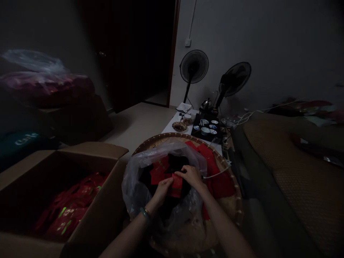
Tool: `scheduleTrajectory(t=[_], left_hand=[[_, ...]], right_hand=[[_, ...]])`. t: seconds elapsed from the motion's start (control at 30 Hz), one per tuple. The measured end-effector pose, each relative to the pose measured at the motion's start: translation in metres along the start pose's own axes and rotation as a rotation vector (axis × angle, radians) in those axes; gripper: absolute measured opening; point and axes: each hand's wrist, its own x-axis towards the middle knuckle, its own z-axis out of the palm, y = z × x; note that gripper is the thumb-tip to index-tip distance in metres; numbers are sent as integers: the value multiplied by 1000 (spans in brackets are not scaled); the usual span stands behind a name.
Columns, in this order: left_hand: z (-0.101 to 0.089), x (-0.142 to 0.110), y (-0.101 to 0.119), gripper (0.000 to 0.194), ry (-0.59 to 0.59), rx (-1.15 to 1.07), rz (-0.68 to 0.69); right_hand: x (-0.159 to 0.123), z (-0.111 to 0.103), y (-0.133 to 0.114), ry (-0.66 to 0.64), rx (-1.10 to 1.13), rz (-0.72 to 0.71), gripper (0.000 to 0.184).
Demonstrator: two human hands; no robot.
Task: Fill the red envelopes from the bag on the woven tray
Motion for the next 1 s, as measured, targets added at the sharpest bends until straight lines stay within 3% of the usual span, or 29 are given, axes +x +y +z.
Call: scheduleTrajectory(t=[0.33,0.53,0.83,1.0], left_hand=[[7,-4,8,34,33,62,12],[10,-6,14,29,123,104,45],[6,-2,14,24,213,254,143],[2,-2,13,24,230,261,135]], right_hand=[[-1,7,5,16,30,-13,42],[-2,8,3,-11,70,10,43],[7,22,15,-102,337,48,47],[9,12,20,-51,344,100,51]])
